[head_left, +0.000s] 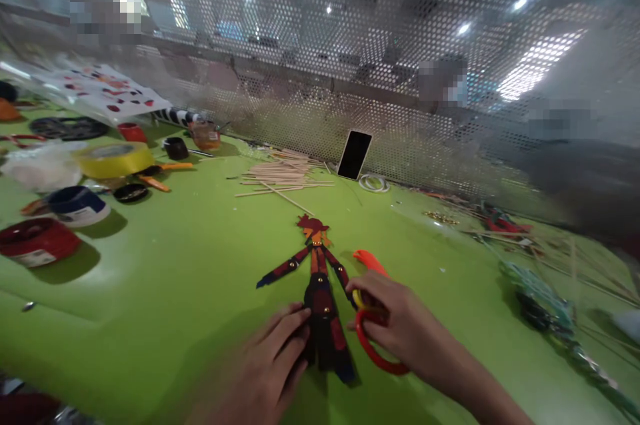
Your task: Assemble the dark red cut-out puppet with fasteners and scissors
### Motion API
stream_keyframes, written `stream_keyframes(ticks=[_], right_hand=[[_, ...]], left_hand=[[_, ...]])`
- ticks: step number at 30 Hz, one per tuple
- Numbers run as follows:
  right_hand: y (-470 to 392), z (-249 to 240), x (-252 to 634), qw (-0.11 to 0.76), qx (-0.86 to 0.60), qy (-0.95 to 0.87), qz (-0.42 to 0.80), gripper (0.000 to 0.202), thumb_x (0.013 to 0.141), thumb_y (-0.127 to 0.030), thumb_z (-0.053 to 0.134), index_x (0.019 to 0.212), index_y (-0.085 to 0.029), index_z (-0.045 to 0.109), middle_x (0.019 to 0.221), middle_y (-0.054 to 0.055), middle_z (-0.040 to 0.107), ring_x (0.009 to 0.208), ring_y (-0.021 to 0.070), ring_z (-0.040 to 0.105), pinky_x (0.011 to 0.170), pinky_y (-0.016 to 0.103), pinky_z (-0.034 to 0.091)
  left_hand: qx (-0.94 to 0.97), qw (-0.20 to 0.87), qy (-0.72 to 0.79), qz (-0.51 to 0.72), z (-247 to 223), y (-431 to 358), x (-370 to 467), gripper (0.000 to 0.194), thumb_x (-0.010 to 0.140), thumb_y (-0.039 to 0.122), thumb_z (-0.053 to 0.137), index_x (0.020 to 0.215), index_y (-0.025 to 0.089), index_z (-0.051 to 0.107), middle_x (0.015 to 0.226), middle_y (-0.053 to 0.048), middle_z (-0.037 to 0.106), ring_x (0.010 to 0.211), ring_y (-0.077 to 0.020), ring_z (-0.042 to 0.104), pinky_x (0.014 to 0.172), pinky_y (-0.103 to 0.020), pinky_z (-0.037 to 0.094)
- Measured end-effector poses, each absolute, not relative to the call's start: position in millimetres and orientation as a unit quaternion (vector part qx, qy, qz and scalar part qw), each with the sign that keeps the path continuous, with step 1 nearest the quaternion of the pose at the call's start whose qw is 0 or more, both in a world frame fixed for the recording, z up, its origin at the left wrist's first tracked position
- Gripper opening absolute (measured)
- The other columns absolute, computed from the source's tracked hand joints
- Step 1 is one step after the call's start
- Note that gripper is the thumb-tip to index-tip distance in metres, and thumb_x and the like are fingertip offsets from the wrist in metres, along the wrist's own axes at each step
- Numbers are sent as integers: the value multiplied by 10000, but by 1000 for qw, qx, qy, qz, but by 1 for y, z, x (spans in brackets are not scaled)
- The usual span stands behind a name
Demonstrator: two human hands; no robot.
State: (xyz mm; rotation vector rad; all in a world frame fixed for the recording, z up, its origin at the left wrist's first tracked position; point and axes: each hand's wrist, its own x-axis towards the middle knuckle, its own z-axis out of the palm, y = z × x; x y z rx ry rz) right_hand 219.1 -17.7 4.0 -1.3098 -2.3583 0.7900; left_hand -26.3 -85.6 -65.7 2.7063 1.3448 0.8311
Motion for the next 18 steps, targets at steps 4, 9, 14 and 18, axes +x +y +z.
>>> stream_keyframes(ticks=[4, 9, 14, 18], right_hand=[[-16, -8, 230, 178, -461, -830, 257, 346, 791, -59, 575, 1088, -215, 658, 991, 45, 694, 849, 195, 626, 800, 330, 506], [-27, -26, 216, 166, -438, -846, 254, 476, 787, -46, 579, 1222, -229, 646, 1098, 58, 670, 1019, 223, 617, 904, 358, 504], [-27, -20, 208, 138, -437, -847, 271, 446, 790, -50, 609, 1202, -215, 654, 1117, 65, 663, 1044, 222, 601, 946, 373, 493], [-25, -9, 209, 120, -429, -842, 304, 393, 811, -49, 602, 1160, -217, 669, 1095, 53, 670, 1048, 210, 597, 966, 359, 482]], left_hand=[[865, -3, 425, 269, -67, -86, -27, 322, 1055, 200, 445, 1271, 151, 678, 1406, -108, 675, 1313, -235, 641, 1051, -349, 590], [861, 18, 425, 277, -63, -86, -29, 340, 1048, 215, 465, 1334, 194, 648, 1420, -92, 664, 1333, -245, 625, 1057, -366, 592], [859, 21, 431, 275, -62, -85, -31, 357, 1020, 190, 497, 1349, 195, 635, 1474, -109, 615, 1381, -270, 581, 1038, -403, 602], [862, 23, 426, 272, -61, -85, -31, 347, 1024, 187, 487, 1337, 197, 635, 1438, -81, 651, 1350, -237, 610, 1063, -364, 584]])
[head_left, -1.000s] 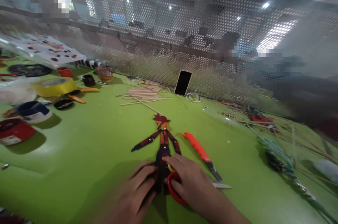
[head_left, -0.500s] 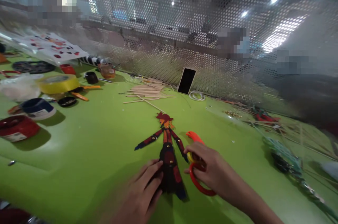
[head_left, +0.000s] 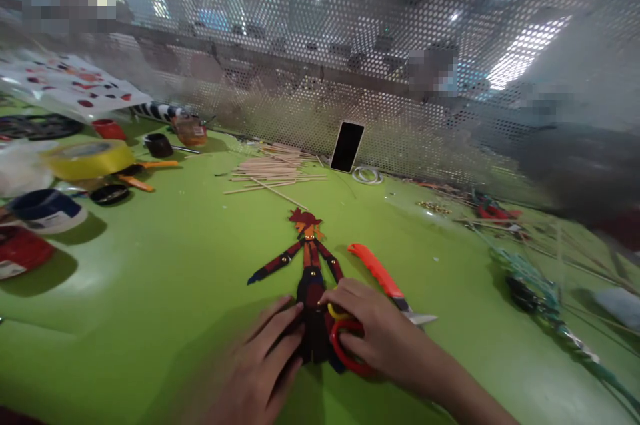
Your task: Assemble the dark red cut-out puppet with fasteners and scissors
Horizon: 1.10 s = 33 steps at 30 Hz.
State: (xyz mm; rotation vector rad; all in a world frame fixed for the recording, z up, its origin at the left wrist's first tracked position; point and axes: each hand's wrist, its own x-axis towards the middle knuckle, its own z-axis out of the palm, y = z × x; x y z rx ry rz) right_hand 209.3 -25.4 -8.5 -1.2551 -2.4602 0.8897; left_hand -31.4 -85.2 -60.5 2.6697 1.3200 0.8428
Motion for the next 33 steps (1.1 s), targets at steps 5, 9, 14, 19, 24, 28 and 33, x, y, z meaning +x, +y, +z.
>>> stream_keyframes(ticks=[5, 9, 14, 19, 24, 28, 33], right_hand=[[-26, -6, 214, 110, -421, -846, 309, 447, 826, -50, 606, 1226, -239, 666, 1128, 52, 676, 1071, 212, 601, 994, 359, 474], [-27, -8, 216, 103, -415, -852, 303, 480, 846, -62, 611, 1283, -256, 651, 1171, 65, 675, 1106, 227, 613, 1021, 379, 479], [-25, -11, 218, 74, -405, -867, 282, 475, 901, -123, 619, 1362, -238, 630, 1268, 100, 655, 1199, 274, 606, 1080, 455, 479], [-25, -13, 219, 66, -406, -869, 274, 499, 894, -107, 641, 1379, -226, 627, 1272, 108, 647, 1201, 279, 615, 1082, 469, 494], [-26, -10, 217, 70, -407, -871, 266, 469, 898, -89, 643, 1350, -216, 631, 1255, 106, 640, 1181, 270, 620, 1063, 458, 508], [-26, -9, 217, 68, -408, -870, 270, 447, 908, -96, 646, 1336, -227, 624, 1230, 90, 635, 1152, 258, 621, 1037, 448, 519], [-26, -10, 219, 69, -406, -870, 272, 443, 917, -100, 632, 1335, -248, 614, 1243, 79, 625, 1166, 249, 611, 1046, 444, 512]], left_hand=[[861, 24, 424, 280, -60, -85, -32, 343, 1021, 188, 495, 1332, 189, 640, 1408, -85, 676, 1334, -243, 625, 1054, -366, 594], [862, 19, 426, 275, -60, -85, -32, 352, 1027, 199, 492, 1352, 192, 624, 1426, -87, 665, 1327, -244, 633, 1030, -371, 611], [866, 5, 422, 269, -60, -85, -31, 345, 1033, 201, 485, 1351, 183, 618, 1450, -85, 649, 1350, -248, 614, 1016, -376, 621], [866, 5, 419, 273, -60, -83, -30, 335, 1034, 192, 487, 1342, 176, 618, 1446, -92, 650, 1363, -257, 602, 1017, -397, 625], [868, 6, 413, 275, -59, -83, -29, 333, 1041, 178, 457, 1336, 168, 612, 1412, -96, 669, 1344, -252, 617, 1009, -395, 629], [866, 15, 419, 274, -61, -83, -29, 337, 1031, 170, 477, 1342, 179, 605, 1428, -94, 658, 1357, -256, 605, 1012, -403, 627], [867, 8, 425, 260, -64, -82, -29, 411, 1026, 176, 477, 1433, 161, 531, 1423, -103, 661, 1347, -253, 613, 1011, -403, 625]])
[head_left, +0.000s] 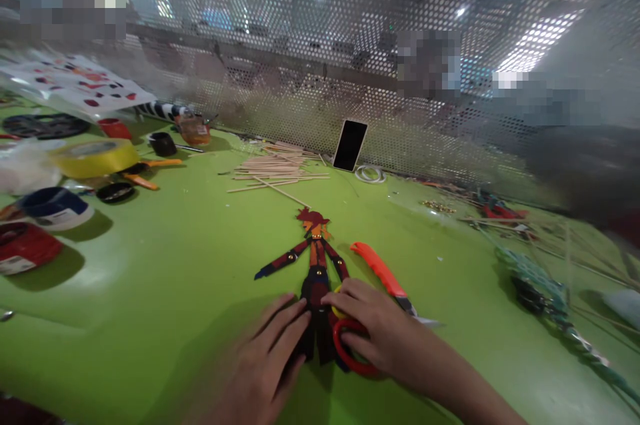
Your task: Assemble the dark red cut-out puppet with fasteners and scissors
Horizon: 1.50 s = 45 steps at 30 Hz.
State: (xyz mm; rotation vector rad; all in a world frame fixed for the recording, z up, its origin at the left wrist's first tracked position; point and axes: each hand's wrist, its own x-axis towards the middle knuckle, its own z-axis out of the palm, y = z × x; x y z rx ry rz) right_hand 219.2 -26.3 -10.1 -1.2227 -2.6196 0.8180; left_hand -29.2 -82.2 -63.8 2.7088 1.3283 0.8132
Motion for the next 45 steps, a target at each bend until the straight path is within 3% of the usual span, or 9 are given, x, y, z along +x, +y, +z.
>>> stream_keyframes(ticks=[5, 11, 36, 45], right_hand=[[-27, -8, 218, 50, -417, -867, 268, 444, 925, -129, 652, 1352, -246, 613, 1274, 91, 618, 1201, 262, 603, 1080, 455, 495], [-28, -7, 216, 39, -418, -871, 256, 421, 935, -147, 648, 1344, -246, 615, 1235, 87, 627, 1146, 263, 627, 1030, 443, 533], [-31, -3, 212, 42, -414, -879, 234, 362, 946, -149, 610, 1303, -216, 612, 1209, 105, 635, 1123, 275, 629, 1004, 456, 554], [-29, -8, 214, 53, -416, -873, 249, 336, 943, -124, 600, 1271, -194, 623, 1192, 107, 628, 1109, 258, 620, 1007, 442, 536]], left_hand=[[862, 21, 433, 264, -61, -82, -26, 425, 1006, 174, 493, 1430, 149, 503, 1376, -127, 671, 1294, -259, 649, 999, -414, 627], [846, 54, 446, 288, -62, -82, -27, 326, 989, 154, 487, 1301, 202, 571, 1289, -112, 673, 1186, -226, 704, 975, -333, 633], [839, 30, 452, 301, -63, -84, -26, 479, 1006, 167, 471, 1470, 279, 511, 1390, -65, 667, 1248, -260, 671, 1010, -399, 624], [859, 31, 443, 255, -58, -84, -27, 373, 1016, 148, 474, 1381, 158, 548, 1418, -140, 616, 1289, -265, 633, 1008, -415, 631]])
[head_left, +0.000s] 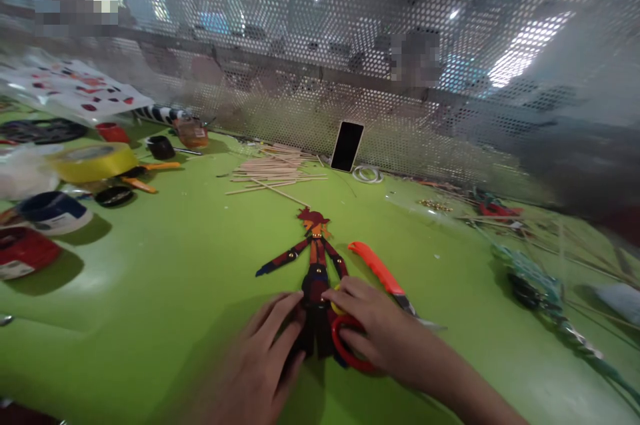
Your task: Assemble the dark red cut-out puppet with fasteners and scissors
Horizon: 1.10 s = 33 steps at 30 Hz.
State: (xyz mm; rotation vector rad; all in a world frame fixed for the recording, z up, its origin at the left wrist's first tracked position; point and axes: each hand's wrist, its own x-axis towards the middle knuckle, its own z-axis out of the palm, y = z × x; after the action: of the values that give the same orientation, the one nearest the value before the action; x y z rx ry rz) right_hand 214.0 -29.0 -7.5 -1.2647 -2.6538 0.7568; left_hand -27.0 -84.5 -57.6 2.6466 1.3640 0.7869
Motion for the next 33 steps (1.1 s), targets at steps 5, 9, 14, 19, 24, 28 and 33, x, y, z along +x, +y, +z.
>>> stream_keyframes(ticks=[5, 9, 14, 19, 24, 28, 33], right_hand=[[-26, -9, 216, 56, -415, -874, 247, 343, 948, -155, 615, 1288, -192, 616, 1187, 113, 632, 1103, 271, 612, 993, 472, 535], [-25, -5, 214, 62, -415, -873, 248, 342, 926, -142, 643, 1265, -186, 635, 1154, 109, 643, 1083, 273, 619, 969, 469, 547], [-26, -8, 218, 60, -411, -876, 245, 389, 924, -137, 644, 1307, -204, 626, 1194, 107, 634, 1110, 269, 617, 990, 464, 543], [-28, -8, 218, 59, -413, -875, 244, 367, 934, -150, 634, 1295, -213, 625, 1219, 109, 629, 1119, 268, 622, 994, 453, 545], [-30, -4, 216, 60, -415, -876, 239, 358, 937, -154, 634, 1288, -224, 626, 1205, 105, 635, 1125, 270, 616, 1012, 460, 532], [-30, -6, 217, 77, -415, -873, 244, 413, 924, -148, 641, 1325, -237, 609, 1203, 93, 636, 1135, 266, 612, 1020, 456, 526], [-30, -5, 216, 70, -412, -875, 244, 285, 929, -154, 636, 1206, -219, 641, 1123, 80, 627, 1061, 250, 609, 956, 432, 540]], left_hand=[[856, 52, 450, 250, -51, -85, -23, 343, 1044, 157, 460, 1376, 158, 547, 1439, -155, 576, 1307, -274, 610, 1044, -434, 610], [851, 75, 454, 253, -50, -86, -21, 338, 1028, 132, 486, 1360, 151, 547, 1383, -148, 585, 1280, -284, 614, 1033, -465, 615], [843, 91, 456, 270, -56, -87, -21, 362, 1025, 121, 490, 1382, 174, 523, 1352, -119, 602, 1314, -284, 578, 1059, -499, 596], [843, 85, 455, 273, -58, -86, -21, 337, 1020, 126, 494, 1349, 161, 558, 1356, -125, 605, 1290, -278, 601, 1048, -476, 608], [850, 63, 450, 267, -57, -86, -22, 346, 1033, 150, 488, 1373, 144, 551, 1406, -144, 599, 1320, -282, 596, 1053, -447, 607], [850, 55, 449, 272, -61, -84, -22, 361, 1035, 169, 500, 1395, 157, 537, 1405, -134, 624, 1346, -288, 583, 1076, -476, 590], [855, 42, 444, 266, -61, -83, -22, 341, 1034, 172, 502, 1371, 149, 551, 1375, -133, 652, 1336, -285, 597, 1059, -478, 601]])
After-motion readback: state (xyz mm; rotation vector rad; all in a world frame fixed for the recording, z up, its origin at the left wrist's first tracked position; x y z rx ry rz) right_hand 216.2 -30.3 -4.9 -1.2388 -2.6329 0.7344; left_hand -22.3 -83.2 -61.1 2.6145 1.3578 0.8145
